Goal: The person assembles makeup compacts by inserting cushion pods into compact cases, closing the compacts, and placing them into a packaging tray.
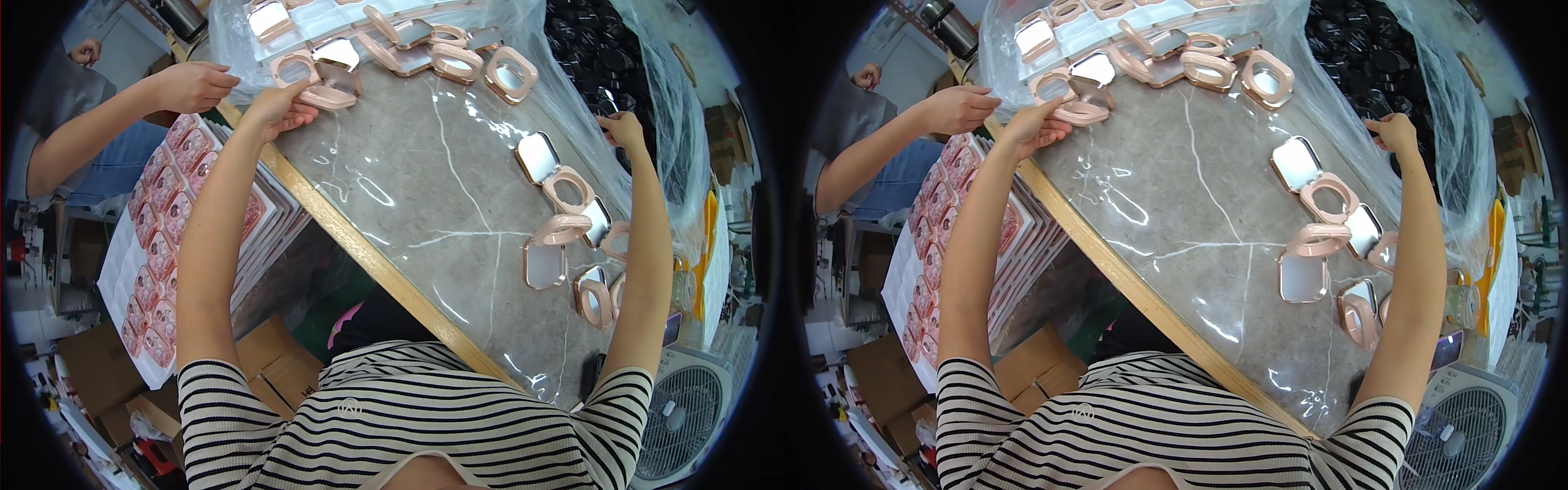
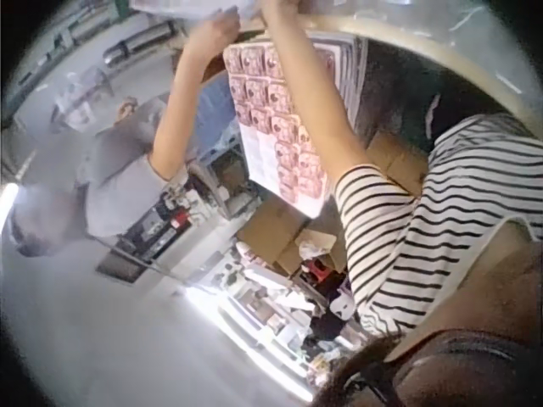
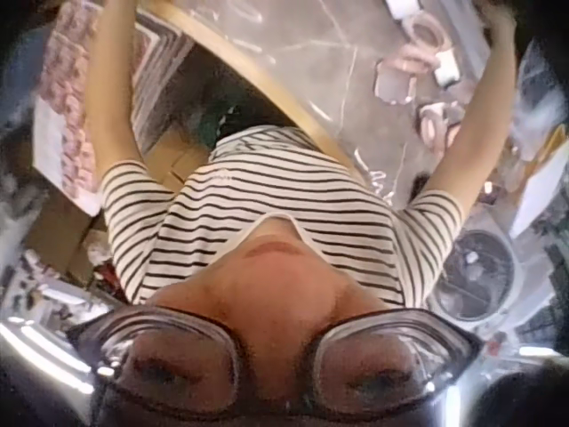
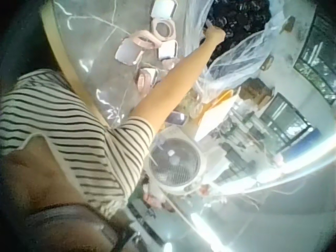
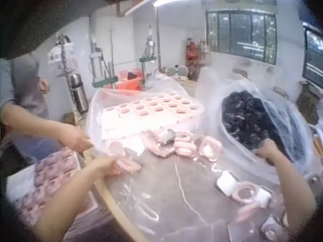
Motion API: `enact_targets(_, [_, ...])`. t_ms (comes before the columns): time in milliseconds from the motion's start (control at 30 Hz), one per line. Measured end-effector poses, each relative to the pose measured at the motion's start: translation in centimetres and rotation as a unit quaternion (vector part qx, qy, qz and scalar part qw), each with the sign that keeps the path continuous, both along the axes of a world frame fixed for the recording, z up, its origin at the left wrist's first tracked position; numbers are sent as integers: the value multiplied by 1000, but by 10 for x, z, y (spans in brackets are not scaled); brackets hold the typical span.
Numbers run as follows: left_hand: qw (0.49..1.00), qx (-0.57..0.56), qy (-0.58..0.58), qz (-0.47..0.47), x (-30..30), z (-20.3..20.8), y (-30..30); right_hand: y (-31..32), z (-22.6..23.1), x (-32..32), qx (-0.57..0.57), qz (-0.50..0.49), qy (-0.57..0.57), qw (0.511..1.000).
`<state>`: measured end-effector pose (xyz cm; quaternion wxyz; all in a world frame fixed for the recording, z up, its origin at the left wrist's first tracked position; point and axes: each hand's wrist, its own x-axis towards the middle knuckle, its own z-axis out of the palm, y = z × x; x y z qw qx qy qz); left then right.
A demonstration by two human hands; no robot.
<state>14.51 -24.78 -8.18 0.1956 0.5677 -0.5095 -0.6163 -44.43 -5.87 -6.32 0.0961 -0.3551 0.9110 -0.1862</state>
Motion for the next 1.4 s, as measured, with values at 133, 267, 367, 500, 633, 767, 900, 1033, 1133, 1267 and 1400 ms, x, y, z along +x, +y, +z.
enact_targets(133, [992, 44, 114, 22, -11, 3, 19, 15, -2, -6, -19, 21, 28, 999])
enact_targets(267, [979, 80, 185, -1, -4, 12, 60, 23, -11, -6, -104, 15, -69, 992])
enact_targets(367, [944, 109, 311, -29, -19, 16, 105, 30, -23, -35, -42, 31, -27, 998])
enact_targets(500, [913, 157, 365, -96, -39, 20, 150, 31, -32, -35, -10, 174, 130, 976])
enact_targets(633, [898, 162, 394, -107, -50, 27, 180, 14, -3, 12, 45, 192, 220, 955])
enact_targets(767, [888, 146, 415, -131, -61, 38, 196, 21, 11, 16, 29, 171, 219, 960])
enact_targets(900, [884, 141, 426, -133, -69, 38, 202, 46, 60, 60, -109, 151, 216, 958])
enact_targets(1033, [885, 128, 435, -110, -75, 33, 206, 79, 98, 161, -305, 243, -129, 912])
enact_targets(1133, [892, 111, 428, -92, -85, 34, 206, 104, 98, 226, -315, 281, -291, 859])
enact_targets(1267, [898, 83, 423, -87, -96, 43, 209, 121, 95, 266, -321, 316, -253, 856])
enact_targets(1400, [891, 76, 438, -95, -98, 49, 212, 124, 97, 268, -284, 293, -220, 886])
